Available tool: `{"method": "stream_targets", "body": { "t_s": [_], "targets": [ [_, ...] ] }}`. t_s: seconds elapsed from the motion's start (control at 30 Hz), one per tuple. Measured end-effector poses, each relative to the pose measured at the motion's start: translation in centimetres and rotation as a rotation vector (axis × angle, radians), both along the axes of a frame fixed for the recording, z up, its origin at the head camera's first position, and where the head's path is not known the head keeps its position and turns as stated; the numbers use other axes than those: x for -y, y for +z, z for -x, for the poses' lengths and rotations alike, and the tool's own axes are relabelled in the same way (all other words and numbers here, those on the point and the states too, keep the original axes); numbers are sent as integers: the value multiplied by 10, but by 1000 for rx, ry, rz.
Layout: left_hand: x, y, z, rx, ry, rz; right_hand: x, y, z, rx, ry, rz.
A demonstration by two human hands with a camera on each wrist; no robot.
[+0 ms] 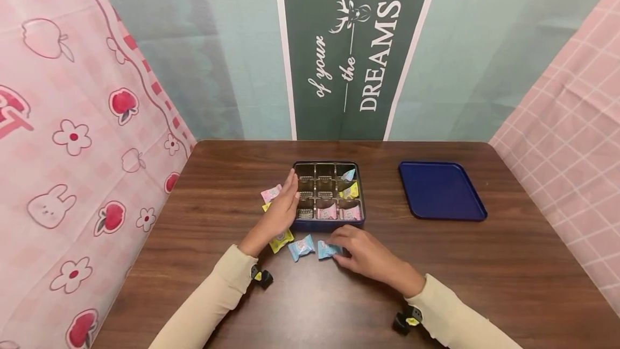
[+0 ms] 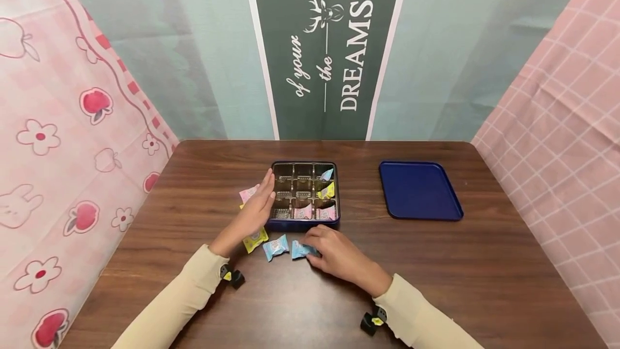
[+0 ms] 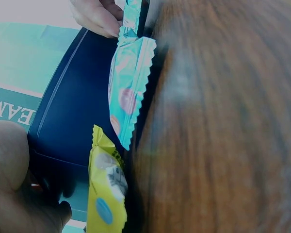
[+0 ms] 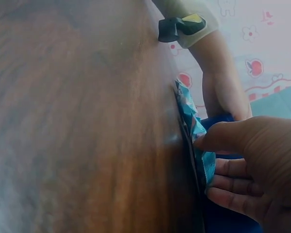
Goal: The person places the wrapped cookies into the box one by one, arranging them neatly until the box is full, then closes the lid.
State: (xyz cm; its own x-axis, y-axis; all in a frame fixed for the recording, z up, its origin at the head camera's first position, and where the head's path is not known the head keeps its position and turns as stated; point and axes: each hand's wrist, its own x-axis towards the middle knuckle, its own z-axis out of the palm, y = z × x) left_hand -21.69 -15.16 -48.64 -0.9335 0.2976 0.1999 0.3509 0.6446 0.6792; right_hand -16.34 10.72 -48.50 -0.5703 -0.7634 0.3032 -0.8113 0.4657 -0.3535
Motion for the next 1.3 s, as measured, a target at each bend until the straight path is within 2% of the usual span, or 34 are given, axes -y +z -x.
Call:
{"method": "stream_targets", "body": {
  "t_s": [0.67,1.03,1.3],
  "targets": [
    [0,-3,2,8,-1,-14,-1,31,7,-60,20,46],
    [0,0,1,21,5,-13,-2,40,12,-49,2,49],
    [1,0,0,24,3,-11,0,46,20,-99,13,114]
  ]
}}
